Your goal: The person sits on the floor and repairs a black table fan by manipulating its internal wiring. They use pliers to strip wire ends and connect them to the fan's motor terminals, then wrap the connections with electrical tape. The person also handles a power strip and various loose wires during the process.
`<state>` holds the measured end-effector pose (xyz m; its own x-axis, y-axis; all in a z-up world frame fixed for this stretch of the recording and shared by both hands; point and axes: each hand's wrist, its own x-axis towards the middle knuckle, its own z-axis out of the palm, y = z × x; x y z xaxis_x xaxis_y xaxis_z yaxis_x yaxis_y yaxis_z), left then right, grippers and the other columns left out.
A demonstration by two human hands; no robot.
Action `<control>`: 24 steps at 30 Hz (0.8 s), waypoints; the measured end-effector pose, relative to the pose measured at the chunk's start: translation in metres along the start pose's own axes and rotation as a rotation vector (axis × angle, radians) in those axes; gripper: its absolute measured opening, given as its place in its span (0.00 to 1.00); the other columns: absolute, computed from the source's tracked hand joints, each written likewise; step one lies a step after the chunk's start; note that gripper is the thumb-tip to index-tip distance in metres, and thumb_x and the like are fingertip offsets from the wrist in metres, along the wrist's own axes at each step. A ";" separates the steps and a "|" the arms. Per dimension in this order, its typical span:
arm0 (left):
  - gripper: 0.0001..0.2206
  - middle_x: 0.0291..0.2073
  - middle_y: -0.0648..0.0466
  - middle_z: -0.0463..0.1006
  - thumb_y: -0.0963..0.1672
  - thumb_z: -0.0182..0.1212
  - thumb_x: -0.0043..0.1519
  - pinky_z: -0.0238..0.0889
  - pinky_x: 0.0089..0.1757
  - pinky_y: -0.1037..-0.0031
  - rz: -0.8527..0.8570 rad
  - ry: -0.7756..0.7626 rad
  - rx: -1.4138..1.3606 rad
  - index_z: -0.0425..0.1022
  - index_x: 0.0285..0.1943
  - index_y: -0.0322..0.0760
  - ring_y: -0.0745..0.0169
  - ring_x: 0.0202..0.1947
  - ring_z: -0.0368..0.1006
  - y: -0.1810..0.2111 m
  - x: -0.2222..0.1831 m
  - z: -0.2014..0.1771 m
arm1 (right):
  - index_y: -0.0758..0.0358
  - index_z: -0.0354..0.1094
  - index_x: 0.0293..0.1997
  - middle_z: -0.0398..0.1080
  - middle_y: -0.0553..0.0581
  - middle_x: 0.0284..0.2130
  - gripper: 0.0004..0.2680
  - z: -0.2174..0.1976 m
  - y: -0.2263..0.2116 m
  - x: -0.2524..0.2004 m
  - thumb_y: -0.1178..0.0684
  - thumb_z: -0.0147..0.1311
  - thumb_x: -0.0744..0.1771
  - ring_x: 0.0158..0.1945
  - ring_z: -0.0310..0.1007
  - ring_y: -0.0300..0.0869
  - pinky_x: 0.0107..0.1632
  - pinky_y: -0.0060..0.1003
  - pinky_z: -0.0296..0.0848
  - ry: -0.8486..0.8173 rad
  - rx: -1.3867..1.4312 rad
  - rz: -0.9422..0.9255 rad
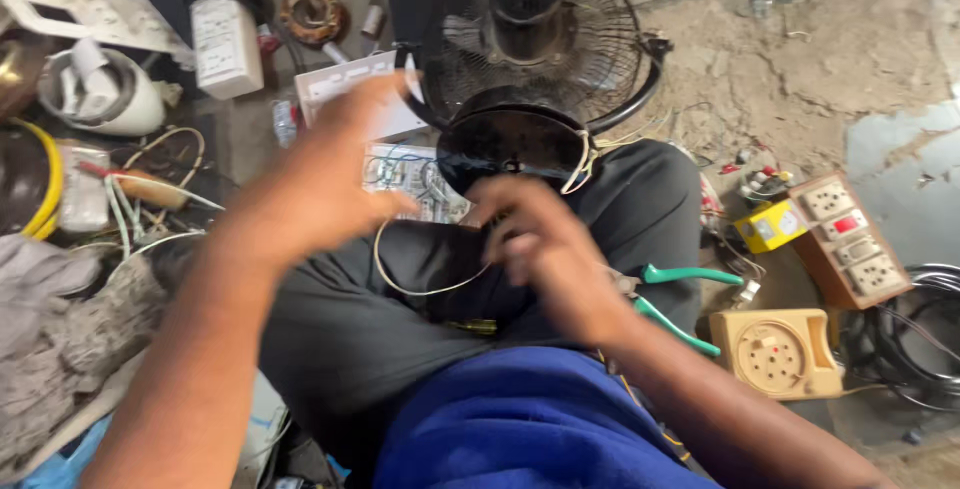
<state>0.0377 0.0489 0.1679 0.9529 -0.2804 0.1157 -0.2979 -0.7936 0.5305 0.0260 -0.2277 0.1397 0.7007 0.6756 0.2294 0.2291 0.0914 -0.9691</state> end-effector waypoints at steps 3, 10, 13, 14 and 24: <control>0.63 0.73 0.36 0.51 0.48 0.84 0.34 0.59 0.55 0.50 0.108 -0.213 0.238 0.41 0.79 0.39 0.32 0.67 0.56 0.084 0.025 -0.003 | 0.61 0.64 0.57 0.66 0.53 0.51 0.15 -0.028 -0.007 -0.010 0.48 0.52 0.66 0.49 0.67 0.39 0.54 0.37 0.68 0.024 0.148 0.130; 0.71 0.76 0.38 0.47 0.51 0.85 0.28 0.60 0.55 0.48 0.145 -0.372 0.340 0.34 0.80 0.44 0.36 0.69 0.55 0.123 0.050 0.006 | 0.64 0.68 0.35 0.74 0.52 0.39 0.06 -0.038 0.008 -0.024 0.54 0.59 0.67 0.47 0.72 0.38 0.57 0.36 0.69 -0.107 0.245 0.198; 0.72 0.74 0.36 0.47 0.56 0.86 0.27 0.59 0.55 0.47 0.174 -0.364 0.257 0.35 0.80 0.42 0.34 0.69 0.54 0.111 0.054 0.011 | 0.65 0.68 0.33 0.73 0.52 0.37 0.07 -0.050 0.020 -0.037 0.54 0.60 0.66 0.46 0.70 0.38 0.55 0.37 0.69 -0.062 0.252 0.241; 0.72 0.74 0.36 0.47 0.57 0.86 0.27 0.58 0.55 0.47 0.178 -0.363 0.223 0.35 0.80 0.42 0.34 0.69 0.53 0.105 0.055 0.013 | 0.65 0.68 0.34 0.73 0.52 0.36 0.06 -0.054 0.025 -0.041 0.54 0.60 0.66 0.45 0.70 0.38 0.54 0.36 0.69 -0.058 0.233 0.230; 0.27 0.47 0.50 0.77 0.48 0.79 0.48 0.67 0.52 0.63 0.122 0.041 -0.342 0.69 0.52 0.36 0.48 0.53 0.75 0.062 0.057 0.118 | 0.67 0.72 0.43 0.75 0.58 0.33 0.04 -0.109 0.072 -0.086 0.56 0.56 0.69 0.32 0.74 0.40 0.36 0.33 0.74 0.550 0.493 0.339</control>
<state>0.0671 -0.0795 0.1085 0.9150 -0.3344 0.2258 -0.3802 -0.5272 0.7599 0.0560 -0.3592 0.0597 0.9399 0.2795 -0.1963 -0.2891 0.3451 -0.8929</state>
